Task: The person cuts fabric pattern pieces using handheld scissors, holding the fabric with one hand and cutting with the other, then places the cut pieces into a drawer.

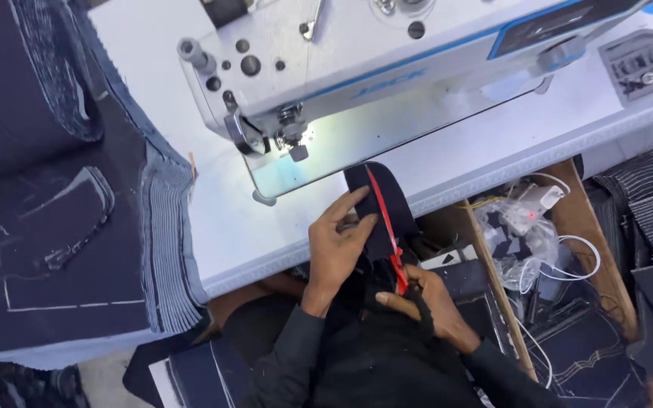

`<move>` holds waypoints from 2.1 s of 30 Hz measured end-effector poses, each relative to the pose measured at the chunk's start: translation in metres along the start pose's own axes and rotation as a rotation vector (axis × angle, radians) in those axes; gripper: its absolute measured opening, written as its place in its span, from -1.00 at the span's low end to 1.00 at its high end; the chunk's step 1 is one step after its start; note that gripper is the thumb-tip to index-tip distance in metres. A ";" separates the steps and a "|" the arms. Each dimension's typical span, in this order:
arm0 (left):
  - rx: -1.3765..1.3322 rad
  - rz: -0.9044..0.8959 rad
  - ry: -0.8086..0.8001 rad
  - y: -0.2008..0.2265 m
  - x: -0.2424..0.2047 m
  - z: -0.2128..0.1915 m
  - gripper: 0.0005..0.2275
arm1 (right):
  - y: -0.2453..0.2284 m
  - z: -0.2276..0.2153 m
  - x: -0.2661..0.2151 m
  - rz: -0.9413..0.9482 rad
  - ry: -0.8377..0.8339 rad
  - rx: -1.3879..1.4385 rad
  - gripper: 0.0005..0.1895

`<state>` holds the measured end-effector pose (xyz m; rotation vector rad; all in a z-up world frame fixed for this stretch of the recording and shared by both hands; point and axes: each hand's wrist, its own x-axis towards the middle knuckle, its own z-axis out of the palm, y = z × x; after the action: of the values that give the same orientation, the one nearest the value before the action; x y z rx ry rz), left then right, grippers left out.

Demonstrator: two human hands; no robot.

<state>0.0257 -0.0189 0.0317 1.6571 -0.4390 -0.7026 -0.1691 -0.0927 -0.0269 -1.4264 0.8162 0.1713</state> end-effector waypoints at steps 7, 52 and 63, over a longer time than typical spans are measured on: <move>-0.001 -0.066 -0.038 -0.003 -0.001 0.004 -0.59 | -0.022 -0.003 0.011 -0.088 0.009 -0.030 -0.64; -0.145 0.016 -0.082 0.012 0.026 -0.009 -0.53 | -0.084 -0.029 0.024 -0.110 0.044 0.122 -0.63; 0.103 0.000 -0.456 0.013 0.115 0.011 -0.69 | -0.001 -0.091 -0.027 0.030 0.146 0.261 -0.60</move>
<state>0.1057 -0.1026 0.0191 1.5871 -0.8094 -1.0784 -0.2246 -0.1664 -0.0040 -1.1905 0.9435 -0.0174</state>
